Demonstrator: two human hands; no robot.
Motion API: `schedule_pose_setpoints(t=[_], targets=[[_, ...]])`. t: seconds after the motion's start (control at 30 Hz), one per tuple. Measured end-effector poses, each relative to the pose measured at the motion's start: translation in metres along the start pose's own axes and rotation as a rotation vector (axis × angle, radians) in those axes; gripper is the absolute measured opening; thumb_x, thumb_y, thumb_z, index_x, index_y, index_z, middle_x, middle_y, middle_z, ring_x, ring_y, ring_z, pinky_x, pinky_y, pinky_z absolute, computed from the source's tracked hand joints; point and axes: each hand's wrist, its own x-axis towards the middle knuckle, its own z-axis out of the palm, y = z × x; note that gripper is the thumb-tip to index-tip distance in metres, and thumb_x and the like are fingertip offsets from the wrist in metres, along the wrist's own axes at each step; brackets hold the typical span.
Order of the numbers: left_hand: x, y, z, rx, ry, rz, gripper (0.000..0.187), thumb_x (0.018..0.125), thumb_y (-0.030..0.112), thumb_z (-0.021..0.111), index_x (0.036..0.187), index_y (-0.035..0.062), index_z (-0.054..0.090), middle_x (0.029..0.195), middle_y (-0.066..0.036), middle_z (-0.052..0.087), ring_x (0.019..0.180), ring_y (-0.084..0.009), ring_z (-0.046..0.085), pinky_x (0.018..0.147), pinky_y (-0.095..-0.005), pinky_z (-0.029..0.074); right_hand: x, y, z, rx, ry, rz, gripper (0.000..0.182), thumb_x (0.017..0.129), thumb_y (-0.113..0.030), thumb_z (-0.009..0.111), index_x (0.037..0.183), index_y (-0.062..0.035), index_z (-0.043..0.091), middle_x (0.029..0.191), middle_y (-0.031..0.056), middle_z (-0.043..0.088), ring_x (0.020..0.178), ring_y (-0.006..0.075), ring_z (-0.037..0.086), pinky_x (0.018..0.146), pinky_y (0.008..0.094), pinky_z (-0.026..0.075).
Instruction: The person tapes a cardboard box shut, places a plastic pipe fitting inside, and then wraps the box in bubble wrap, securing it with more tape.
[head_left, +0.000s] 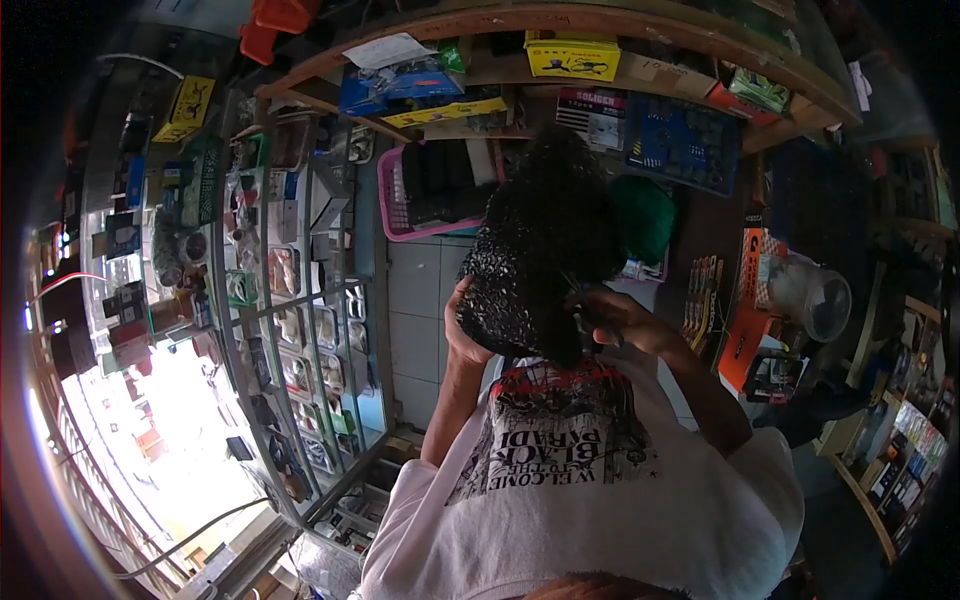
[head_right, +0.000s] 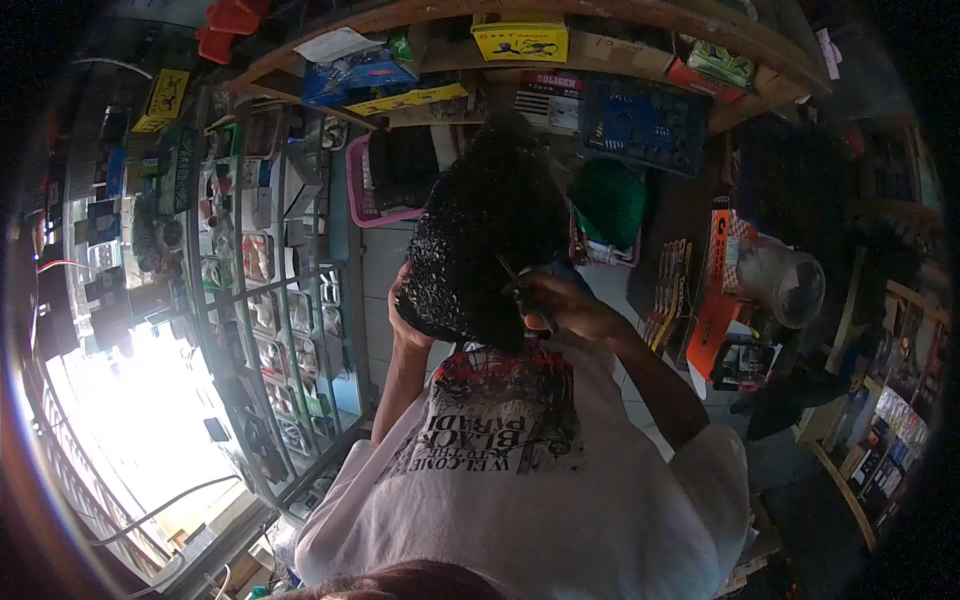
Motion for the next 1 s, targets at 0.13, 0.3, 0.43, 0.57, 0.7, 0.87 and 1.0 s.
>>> schedule_pose_setpoints(t=[0.13,0.3,0.43,0.57,0.7,0.87,1.0], targets=[[-0.005,0.002,-0.017,-0.052,-0.057,0.071,0.049,0.100,0.030,0.036,0.129,-0.0029,0.058,0.125,-0.025,0.063,0.110,-0.0412,0.064,0.100,-0.0547,0.050,-0.009,0.008,-0.010,0.006,-0.173,0.004,0.055,0.090,-0.033,0.074,0.134,-0.0052,0.054,0.116,0.0050,0.058,0.107,0.0134,0.053,0.092,0.0291,0.042],[-0.005,-0.003,-0.011,-0.070,0.060,0.075,0.046,0.099,0.026,0.036,0.127,-0.0036,0.059,0.121,-0.026,0.065,0.107,-0.0414,0.066,0.097,-0.0533,0.052,-0.008,0.002,0.005,-0.060,-0.184,0.062,0.069,0.086,-0.049,0.074,0.132,-0.0017,0.055,0.123,0.0109,0.059,0.125,0.0206,0.050,0.106,0.0340,0.037],[-0.006,0.000,-0.021,0.026,-0.021,0.096,0.048,0.097,0.027,0.038,0.127,-0.0033,0.059,0.123,-0.025,0.064,0.108,-0.0408,0.065,0.097,-0.0534,0.053,0.006,0.006,0.015,0.092,-0.115,-0.001,0.067,0.086,-0.048,0.075,0.131,-0.0025,0.055,0.113,0.0067,0.059,0.106,0.0152,0.055,0.091,0.0290,0.043],[-0.004,0.011,-0.012,0.080,0.021,0.026,0.050,0.094,0.029,0.040,0.126,-0.0047,0.059,0.125,-0.024,0.064,0.110,-0.0394,0.065,0.096,-0.0514,0.053,0.018,0.019,0.020,0.178,0.015,0.042,0.065,0.084,-0.040,0.079,0.130,-0.0028,0.053,0.104,0.0015,0.056,0.087,0.0090,0.052,0.074,0.0238,0.041],[-0.005,0.014,0.000,0.146,0.079,0.078,0.051,0.095,0.032,0.043,0.126,-0.0043,0.059,0.124,-0.022,0.064,0.108,-0.0368,0.065,0.095,-0.0481,0.053,0.020,0.003,0.033,0.348,0.031,0.015,0.064,0.083,-0.032,0.082,0.132,-0.0037,0.052,0.107,0.0020,0.057,0.090,0.0099,0.054,0.076,0.0238,0.043],[-0.017,0.008,0.010,1.430,0.026,0.634,0.057,0.099,0.044,0.045,0.130,-0.0028,0.058,0.126,-0.018,0.064,0.113,-0.0333,0.064,0.097,-0.0447,0.051,0.027,0.005,0.043,0.175,0.096,-0.071,0.059,0.084,-0.022,0.082,0.133,-0.0053,0.053,0.113,0.0050,0.063,0.103,0.0148,0.059,0.088,0.0294,0.047],[-0.024,-0.007,0.057,0.386,0.102,0.308,0.053,0.098,0.040,0.055,0.131,-0.0021,0.058,0.130,-0.017,0.062,0.120,-0.0285,0.059,0.103,-0.0428,0.046,0.034,-0.009,0.050,-0.359,0.203,-0.008,0.062,0.082,-0.029,0.082,0.132,-0.0052,0.054,0.102,0.0099,0.068,0.097,0.0192,0.066,0.086,0.0336,0.051]])
